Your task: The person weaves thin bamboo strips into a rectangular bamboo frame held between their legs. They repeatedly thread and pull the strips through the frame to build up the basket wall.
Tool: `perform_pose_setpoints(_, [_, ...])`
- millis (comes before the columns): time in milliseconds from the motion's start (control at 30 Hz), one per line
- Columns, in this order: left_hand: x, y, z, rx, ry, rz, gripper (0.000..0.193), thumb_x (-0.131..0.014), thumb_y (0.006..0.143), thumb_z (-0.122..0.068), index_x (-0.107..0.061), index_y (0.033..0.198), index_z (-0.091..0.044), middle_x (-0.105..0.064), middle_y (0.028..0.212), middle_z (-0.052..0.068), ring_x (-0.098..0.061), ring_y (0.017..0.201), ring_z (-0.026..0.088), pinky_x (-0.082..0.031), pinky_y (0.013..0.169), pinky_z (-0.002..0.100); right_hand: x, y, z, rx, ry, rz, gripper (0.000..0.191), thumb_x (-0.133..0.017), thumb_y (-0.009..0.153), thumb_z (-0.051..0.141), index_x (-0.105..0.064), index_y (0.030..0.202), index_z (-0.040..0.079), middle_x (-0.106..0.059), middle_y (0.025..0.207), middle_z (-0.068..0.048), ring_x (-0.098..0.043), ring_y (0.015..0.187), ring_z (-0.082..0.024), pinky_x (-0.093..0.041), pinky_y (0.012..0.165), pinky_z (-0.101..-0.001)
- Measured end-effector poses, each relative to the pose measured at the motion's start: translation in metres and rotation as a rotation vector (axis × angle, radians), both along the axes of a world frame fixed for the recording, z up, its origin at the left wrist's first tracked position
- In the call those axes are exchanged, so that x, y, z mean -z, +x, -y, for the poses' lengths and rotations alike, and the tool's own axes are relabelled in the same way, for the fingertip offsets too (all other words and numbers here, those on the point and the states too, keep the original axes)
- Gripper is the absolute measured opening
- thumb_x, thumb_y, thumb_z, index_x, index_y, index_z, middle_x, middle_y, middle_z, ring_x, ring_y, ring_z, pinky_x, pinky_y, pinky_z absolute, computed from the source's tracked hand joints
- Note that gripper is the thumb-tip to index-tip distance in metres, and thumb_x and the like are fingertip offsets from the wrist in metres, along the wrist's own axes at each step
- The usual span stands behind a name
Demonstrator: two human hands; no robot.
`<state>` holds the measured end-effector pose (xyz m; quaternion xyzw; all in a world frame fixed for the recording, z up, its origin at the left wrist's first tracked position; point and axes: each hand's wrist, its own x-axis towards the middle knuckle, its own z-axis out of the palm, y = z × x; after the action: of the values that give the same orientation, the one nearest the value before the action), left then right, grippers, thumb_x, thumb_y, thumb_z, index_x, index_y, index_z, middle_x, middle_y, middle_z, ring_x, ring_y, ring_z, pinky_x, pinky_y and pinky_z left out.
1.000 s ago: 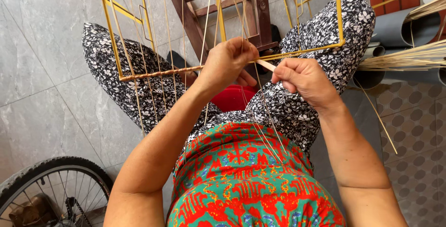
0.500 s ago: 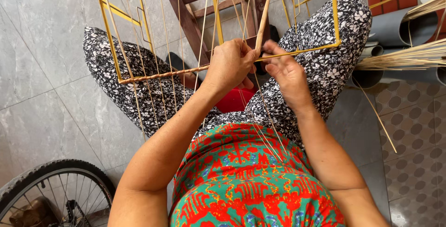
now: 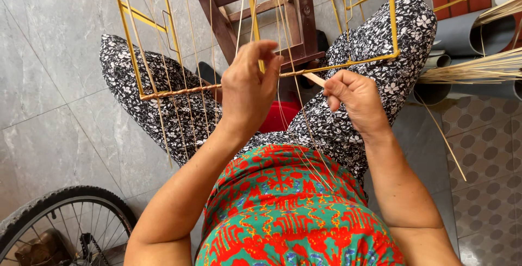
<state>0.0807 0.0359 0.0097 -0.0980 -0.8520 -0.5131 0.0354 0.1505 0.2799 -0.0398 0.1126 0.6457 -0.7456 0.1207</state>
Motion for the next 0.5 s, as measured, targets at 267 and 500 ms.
perform_pose_setpoints(267, [0.019, -0.042, -0.023, 0.394, 0.381, 0.838, 0.045, -0.056, 0.085, 0.01, -0.039, 0.126, 0.001, -0.07, 0.119, 0.014, -0.079, 0.066, 0.027, -0.064, 0.051, 0.033, -0.048, -0.04, 0.011, 0.128, -0.276, 0.138, 0.028, -0.068, 0.102, 0.019, -0.072, 0.115, -0.005, -0.066, 0.072, -0.003, -0.06, 0.057, -0.009, -0.05, 0.053, -0.0206])
perform_pose_setpoints(500, [0.026, -0.04, -0.028, 0.393, 0.364, 0.949, 0.026, -0.066, 0.095, -0.006, -0.049, 0.113, 0.002, -0.077, 0.092, 0.017, -0.075, 0.056, 0.025, -0.058, 0.041, 0.03, -0.037, -0.05, 0.02, 0.234, -0.345, 0.213, 0.03, -0.068, 0.104, 0.017, -0.071, 0.122, -0.007, -0.07, 0.078, -0.005, -0.061, 0.058, -0.008, -0.05, 0.054, -0.0185])
